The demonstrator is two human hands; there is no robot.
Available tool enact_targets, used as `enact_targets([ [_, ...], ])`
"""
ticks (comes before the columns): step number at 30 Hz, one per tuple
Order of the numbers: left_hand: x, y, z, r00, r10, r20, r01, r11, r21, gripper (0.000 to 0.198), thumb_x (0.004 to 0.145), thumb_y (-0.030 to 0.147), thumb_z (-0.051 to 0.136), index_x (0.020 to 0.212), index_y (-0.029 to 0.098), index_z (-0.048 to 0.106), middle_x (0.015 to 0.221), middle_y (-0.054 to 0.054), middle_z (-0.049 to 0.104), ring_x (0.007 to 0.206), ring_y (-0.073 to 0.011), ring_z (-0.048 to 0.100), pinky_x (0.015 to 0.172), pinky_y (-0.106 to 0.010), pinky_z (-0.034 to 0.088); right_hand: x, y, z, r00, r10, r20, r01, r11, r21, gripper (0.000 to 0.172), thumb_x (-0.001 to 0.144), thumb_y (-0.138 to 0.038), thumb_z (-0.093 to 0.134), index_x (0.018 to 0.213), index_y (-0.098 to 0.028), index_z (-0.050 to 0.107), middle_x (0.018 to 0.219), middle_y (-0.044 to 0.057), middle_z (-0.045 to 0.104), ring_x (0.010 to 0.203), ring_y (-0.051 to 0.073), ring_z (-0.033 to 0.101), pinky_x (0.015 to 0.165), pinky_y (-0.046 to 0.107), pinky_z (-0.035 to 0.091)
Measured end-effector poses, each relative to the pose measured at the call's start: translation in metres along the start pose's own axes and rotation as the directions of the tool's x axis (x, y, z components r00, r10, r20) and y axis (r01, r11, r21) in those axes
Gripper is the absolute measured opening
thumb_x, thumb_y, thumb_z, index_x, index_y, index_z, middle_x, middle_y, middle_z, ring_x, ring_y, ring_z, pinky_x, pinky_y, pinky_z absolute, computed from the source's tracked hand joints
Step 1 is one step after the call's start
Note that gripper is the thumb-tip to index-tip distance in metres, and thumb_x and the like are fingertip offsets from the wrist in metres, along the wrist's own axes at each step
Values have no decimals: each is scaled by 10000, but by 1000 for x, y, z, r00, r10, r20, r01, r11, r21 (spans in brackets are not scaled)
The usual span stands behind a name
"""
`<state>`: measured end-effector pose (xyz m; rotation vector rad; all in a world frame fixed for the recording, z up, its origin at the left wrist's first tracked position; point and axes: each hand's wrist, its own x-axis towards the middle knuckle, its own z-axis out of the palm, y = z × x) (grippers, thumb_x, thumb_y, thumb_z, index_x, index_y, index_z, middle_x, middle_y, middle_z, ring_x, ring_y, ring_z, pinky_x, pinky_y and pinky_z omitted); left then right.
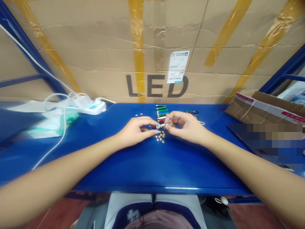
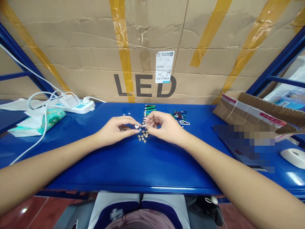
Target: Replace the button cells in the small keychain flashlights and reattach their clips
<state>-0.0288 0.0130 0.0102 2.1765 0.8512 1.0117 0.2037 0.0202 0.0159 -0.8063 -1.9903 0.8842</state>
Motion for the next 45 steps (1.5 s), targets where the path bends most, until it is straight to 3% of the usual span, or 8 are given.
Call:
enact_targets([
  [6,-1,2,-1,999,19,31,-20,1000,22,245,859,349,714,1017,169,764,1034,-99,738,919,-185,702,699,-235,578,1,-1,3,999,47,-28,-41,983,180,264,738,-289,797,910,-170,636,844,46,709,740,152,686,747,321,595],
  [13,-1,3,0,1000,-16,24,16,1000,4,253,850,361,723,1015,177,775,1046,-91,746,907,-185,705,705,-236,575,0,-4,5,997,66,-26,-59,978,201,292,753,-343,802,913,-176,624,855,59,738,767,175,729,783,354,620],
  [17,0,2,3,990,-139,-10,138,985,-101,315,810,404,760,1033,183,788,1035,-81,764,890,-197,713,701,-249,584,-1,-2,7,996,15,-82,-3,989,146,264,790,-361,772,921,-180,632,856,64,749,781,188,737,794,371,622],
  [21,2,1,5,969,-245,31,244,936,-254,355,787,426,780,1053,192,795,1038,-80,780,819,-197,718,722,-305,613,-2,-4,9,986,-54,-156,62,997,48,236,809,-369,759,903,-184,648,854,53,748,766,180,722,785,366,619],
  [26,2,5,8,950,-302,82,309,864,-398,374,759,395,808,1073,191,793,1050,-79,778,817,-186,713,744,-332,633,-3,-6,10,975,-176,-134,169,984,-59,141,852,-307,718,931,-192,702,979,66,756,858,186,711,769,339,598],
  [36,1,6,8,957,-286,54,284,878,-385,343,760,371,810,1034,165,792,1016,-82,776,800,-184,718,747,-329,637,-4,-6,9,956,-257,-142,224,951,-212,103,853,-287,703,912,-204,717,938,58,761,787,183,704,750,346,593],
  [45,-3,5,9,989,-149,-4,144,960,-238,286,790,354,784,1005,165,789,1070,-96,754,951,-222,712,780,-301,604,-6,-10,6,941,-326,-92,289,915,-281,78,867,-248,680,918,-218,731,947,56,767,839,198,712,793,361,596],
])
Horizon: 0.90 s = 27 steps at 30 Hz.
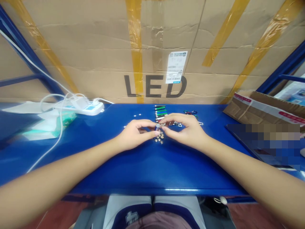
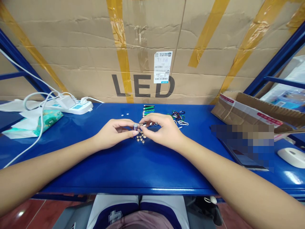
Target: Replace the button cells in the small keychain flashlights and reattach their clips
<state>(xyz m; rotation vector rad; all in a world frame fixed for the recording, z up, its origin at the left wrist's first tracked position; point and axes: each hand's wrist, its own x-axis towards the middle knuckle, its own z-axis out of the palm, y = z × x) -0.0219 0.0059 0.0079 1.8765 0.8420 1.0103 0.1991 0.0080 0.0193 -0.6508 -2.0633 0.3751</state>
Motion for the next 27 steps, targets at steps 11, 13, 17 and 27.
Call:
enact_targets([
  [11,1,1,-1,995,95,25,-96,995,41,237,799,328,782,981,176,793,1048,-95,754,949,-216,710,802,-300,589,2,-2,2,998,61,31,-68,949,307,99,847,-275,751,943,-260,766,1017,49,734,1007,205,684,962,417,550],
  [13,1,1,-1,996,84,30,-85,996,33,245,800,336,782,985,175,792,1055,-98,751,944,-219,712,791,-305,592,2,-1,4,996,68,60,-84,942,324,108,838,-291,763,943,-266,773,1032,52,731,1028,208,674,981,424,537],
  [17,1,0,-1,997,67,49,-68,997,29,260,800,350,782,982,164,788,1048,-100,742,941,-222,712,794,-313,597,1,1,7,993,94,77,-115,928,354,126,820,-312,780,937,-265,780,1029,56,721,1018,207,664,964,419,536],
  [27,1,1,0,998,16,62,-11,998,-68,254,769,320,812,970,166,789,1032,-80,743,935,-204,709,842,-313,596,0,3,8,984,150,101,-178,889,421,139,801,-295,798,939,-285,788,1056,48,660,1026,196,634,950,400,526],
])
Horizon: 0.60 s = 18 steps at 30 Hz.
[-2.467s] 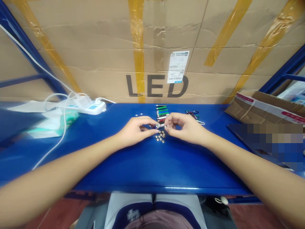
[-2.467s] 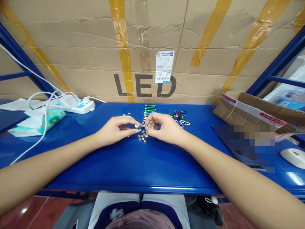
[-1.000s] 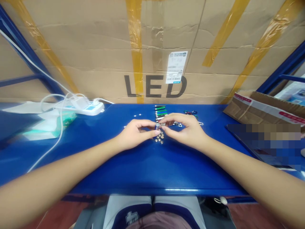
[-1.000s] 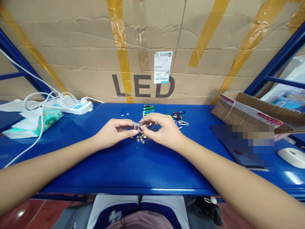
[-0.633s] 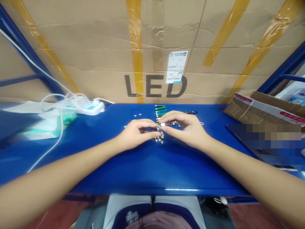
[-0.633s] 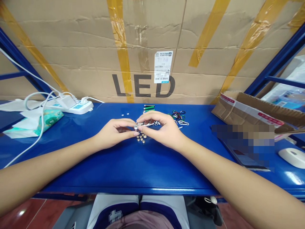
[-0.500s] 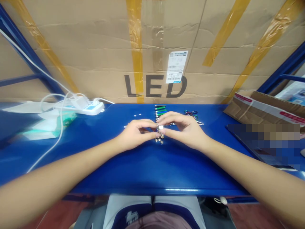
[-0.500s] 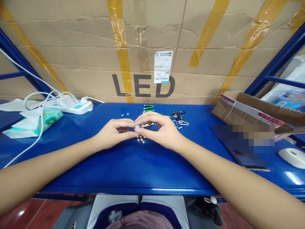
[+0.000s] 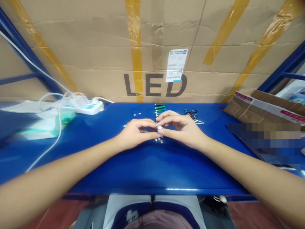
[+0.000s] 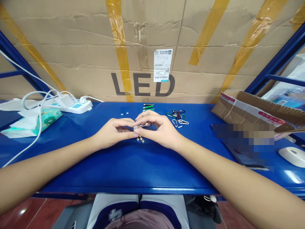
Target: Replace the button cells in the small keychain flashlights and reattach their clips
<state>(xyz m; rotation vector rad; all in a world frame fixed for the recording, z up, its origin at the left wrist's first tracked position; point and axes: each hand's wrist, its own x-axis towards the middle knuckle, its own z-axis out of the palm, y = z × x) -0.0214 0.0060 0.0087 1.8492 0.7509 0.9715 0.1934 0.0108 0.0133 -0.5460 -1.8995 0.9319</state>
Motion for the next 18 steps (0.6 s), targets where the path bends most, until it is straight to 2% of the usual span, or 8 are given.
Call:
enact_targets([
  [12,2,3,0,996,38,83,-35,999,-33,197,774,220,804,965,173,798,1016,-64,771,961,-205,721,905,-318,587,0,2,1,994,86,60,-91,992,84,146,768,-306,816,905,-267,786,1107,60,627,1082,203,601,933,386,525],
  [18,1,2,-1,997,35,63,-37,999,17,215,779,259,804,976,173,799,1032,-76,768,976,-213,720,899,-316,585,0,1,-2,993,56,105,-63,996,63,263,769,-330,812,1016,-261,754,1166,68,613,1073,208,611,915,378,536],
])
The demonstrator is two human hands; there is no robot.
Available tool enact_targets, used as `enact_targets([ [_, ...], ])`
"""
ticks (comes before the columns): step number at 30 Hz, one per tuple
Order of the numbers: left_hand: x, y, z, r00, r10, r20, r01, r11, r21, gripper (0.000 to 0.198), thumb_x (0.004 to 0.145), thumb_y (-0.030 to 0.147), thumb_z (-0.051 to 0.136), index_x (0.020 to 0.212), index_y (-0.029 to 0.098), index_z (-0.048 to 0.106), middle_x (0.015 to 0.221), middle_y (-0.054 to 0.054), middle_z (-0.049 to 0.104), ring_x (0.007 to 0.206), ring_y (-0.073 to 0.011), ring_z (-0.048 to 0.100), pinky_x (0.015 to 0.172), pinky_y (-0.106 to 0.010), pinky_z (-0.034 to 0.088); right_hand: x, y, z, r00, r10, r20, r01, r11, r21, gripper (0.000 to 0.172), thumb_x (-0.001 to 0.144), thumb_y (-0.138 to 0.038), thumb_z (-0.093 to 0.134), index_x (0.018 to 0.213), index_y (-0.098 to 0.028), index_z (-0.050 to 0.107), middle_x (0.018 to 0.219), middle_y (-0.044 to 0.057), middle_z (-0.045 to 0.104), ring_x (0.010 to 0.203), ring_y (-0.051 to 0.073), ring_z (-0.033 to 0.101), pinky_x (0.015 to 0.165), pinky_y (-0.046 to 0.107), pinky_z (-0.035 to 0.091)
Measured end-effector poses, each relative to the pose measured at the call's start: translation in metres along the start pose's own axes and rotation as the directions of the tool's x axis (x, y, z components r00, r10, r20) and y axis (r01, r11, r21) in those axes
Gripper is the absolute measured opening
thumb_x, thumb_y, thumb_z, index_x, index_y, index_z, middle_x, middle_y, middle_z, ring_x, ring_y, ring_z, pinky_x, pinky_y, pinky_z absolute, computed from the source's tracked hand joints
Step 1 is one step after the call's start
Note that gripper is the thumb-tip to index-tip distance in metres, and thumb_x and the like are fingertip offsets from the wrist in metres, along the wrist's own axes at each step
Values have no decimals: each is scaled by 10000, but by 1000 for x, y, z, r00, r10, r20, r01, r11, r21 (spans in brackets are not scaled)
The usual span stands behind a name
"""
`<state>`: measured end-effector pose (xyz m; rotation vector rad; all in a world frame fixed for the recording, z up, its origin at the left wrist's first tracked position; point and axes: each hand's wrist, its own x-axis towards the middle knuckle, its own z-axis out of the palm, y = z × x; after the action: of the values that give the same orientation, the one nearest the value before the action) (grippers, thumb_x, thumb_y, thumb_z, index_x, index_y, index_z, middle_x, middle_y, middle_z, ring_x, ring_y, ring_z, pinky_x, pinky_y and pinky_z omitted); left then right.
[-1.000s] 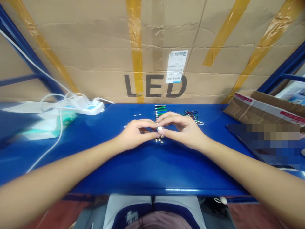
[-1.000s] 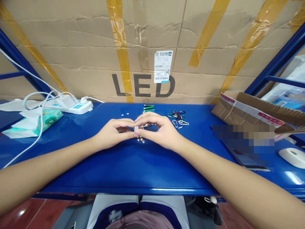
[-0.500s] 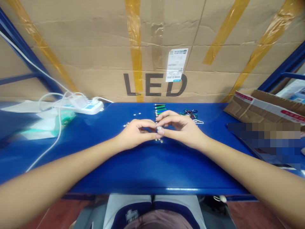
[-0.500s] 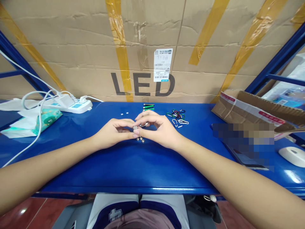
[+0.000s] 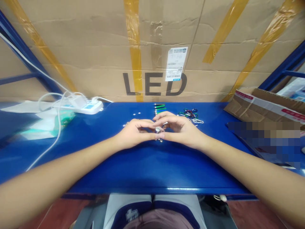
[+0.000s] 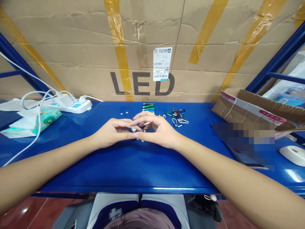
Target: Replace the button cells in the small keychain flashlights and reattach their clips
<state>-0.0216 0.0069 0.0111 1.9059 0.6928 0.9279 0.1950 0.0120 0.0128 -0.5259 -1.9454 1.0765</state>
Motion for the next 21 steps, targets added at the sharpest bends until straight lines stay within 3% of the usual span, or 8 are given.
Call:
enact_targets([
  [3,0,-2,-3,1000,23,-15,-23,999,43,225,774,272,808,977,176,799,1044,-87,762,950,-208,722,881,-319,585,1,-3,-5,998,6,-64,-10,998,-54,222,845,-319,723,1055,-246,728,1170,72,635,1040,203,622,904,374,527],
  [5,0,-1,-4,999,38,-20,-36,997,70,234,774,281,809,984,179,797,1052,-93,756,955,-206,718,870,-314,583,2,-4,-9,995,45,-87,-61,980,-190,157,882,-280,653,1008,-218,722,1093,68,665,957,189,634,859,358,523],
  [10,1,2,-4,996,38,-87,-26,991,129,234,763,305,817,956,174,798,999,-81,756,920,-185,706,822,-279,561,1,-4,-18,977,160,142,-59,840,-540,124,815,-172,655,930,-178,699,860,33,698,726,150,583,696,287,481],
  [14,2,0,-6,989,-55,-135,73,988,137,296,745,337,823,983,165,788,1012,-89,759,940,-205,701,788,-285,557,-1,-1,-17,956,191,222,-29,816,-578,159,822,-129,626,962,-166,692,845,28,695,677,132,555,637,251,452],
  [21,1,-1,-5,983,-118,-142,133,986,100,316,705,354,846,932,144,776,968,-86,767,921,-213,708,824,-311,570,-1,-1,-17,950,236,205,-64,790,-610,59,854,-190,642,896,-172,679,781,22,686,651,139,574,613,253,442],
])
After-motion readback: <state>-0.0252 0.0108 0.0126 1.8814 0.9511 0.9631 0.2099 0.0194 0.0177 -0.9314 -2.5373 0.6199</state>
